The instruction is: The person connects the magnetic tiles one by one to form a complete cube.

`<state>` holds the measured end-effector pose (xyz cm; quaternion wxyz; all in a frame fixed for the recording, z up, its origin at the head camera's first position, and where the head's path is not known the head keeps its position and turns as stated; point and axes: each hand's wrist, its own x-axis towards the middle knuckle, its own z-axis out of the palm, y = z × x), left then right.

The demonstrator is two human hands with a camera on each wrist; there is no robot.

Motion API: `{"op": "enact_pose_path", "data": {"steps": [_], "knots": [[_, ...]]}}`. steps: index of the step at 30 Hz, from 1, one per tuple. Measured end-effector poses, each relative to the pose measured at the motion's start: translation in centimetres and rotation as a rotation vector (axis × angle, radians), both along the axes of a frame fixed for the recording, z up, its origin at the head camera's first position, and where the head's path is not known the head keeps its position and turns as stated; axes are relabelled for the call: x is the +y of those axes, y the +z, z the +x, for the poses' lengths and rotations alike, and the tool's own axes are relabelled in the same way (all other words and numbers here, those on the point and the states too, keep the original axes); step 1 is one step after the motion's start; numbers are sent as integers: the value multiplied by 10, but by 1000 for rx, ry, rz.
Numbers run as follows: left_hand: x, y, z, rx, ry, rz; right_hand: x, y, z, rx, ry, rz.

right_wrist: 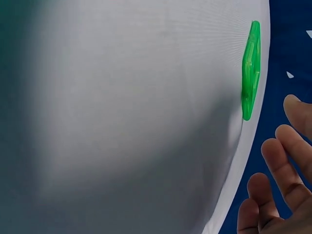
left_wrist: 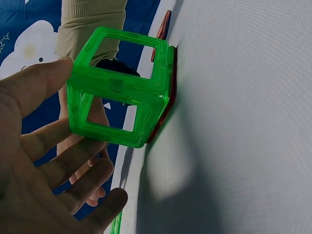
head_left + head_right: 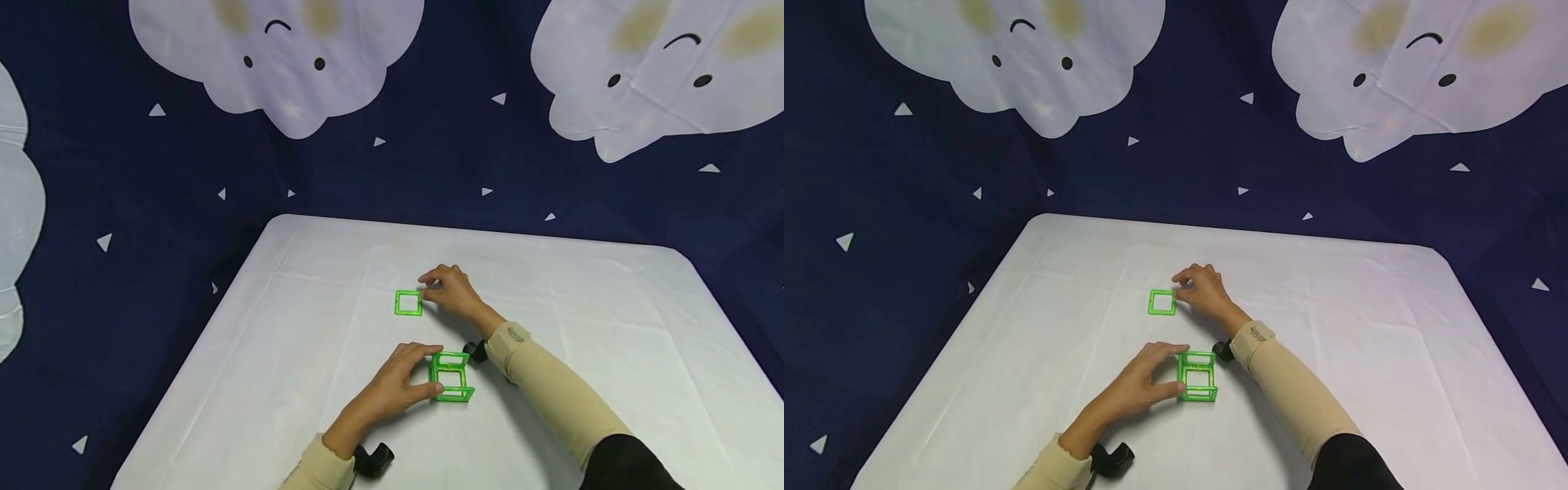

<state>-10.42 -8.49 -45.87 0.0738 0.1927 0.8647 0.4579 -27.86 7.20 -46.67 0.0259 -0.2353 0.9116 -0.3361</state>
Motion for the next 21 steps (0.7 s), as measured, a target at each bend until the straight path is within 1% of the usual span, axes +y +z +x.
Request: {"op": "enact_pose_path", "data": {"steps": [11,16,21], "knots": [[0,-2,1,3,4,2,-10,-1,-6,-34,7,53],[0,-2,1,9,5,5,-13,-1,-7,-28,10,78],[0,-1,0,7,7,-2,-15,-1,-8,-40,18,76]]}}
